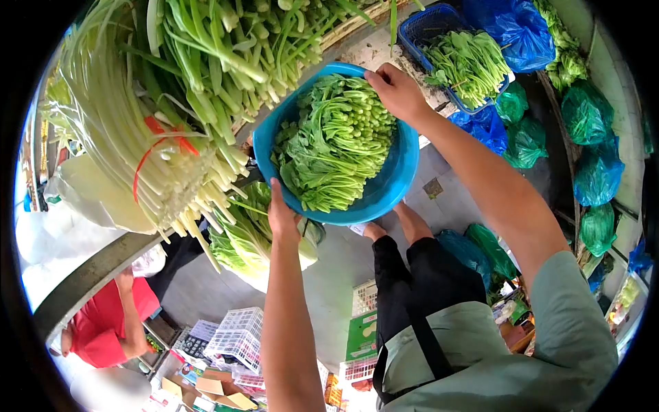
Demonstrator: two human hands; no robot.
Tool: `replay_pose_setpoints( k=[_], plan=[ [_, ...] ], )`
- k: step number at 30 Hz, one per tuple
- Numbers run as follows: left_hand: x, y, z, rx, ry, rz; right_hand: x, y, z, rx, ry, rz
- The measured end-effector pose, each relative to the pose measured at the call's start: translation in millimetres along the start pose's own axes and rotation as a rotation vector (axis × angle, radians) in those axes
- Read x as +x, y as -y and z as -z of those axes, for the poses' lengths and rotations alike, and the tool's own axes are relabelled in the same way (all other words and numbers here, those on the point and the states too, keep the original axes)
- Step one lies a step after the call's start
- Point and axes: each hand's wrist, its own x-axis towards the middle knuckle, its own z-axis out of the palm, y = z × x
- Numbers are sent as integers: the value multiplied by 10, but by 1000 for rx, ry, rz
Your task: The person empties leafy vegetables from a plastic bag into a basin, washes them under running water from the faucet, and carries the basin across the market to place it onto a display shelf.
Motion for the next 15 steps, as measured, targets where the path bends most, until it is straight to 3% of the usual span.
replay_pose_setpoints(
  k=[4,8,11,14,15],
  plan=[
    [5,-1,67,-48,-20,48,45,-27,11,56,-5,5],
    [-118,-99,212,36,118,-93,20,-125,134,52,-27,-51],
    [-264,-137,193,79,-32,-209,-239,-173,316,327,-79,-119],
    [-728,-215,89,183,-62,-302,-673,-372,559,376,-216,-16],
    [-865,-224,67,221,-60,-310,-896,-335,692,418,-218,-89]
  ],
)
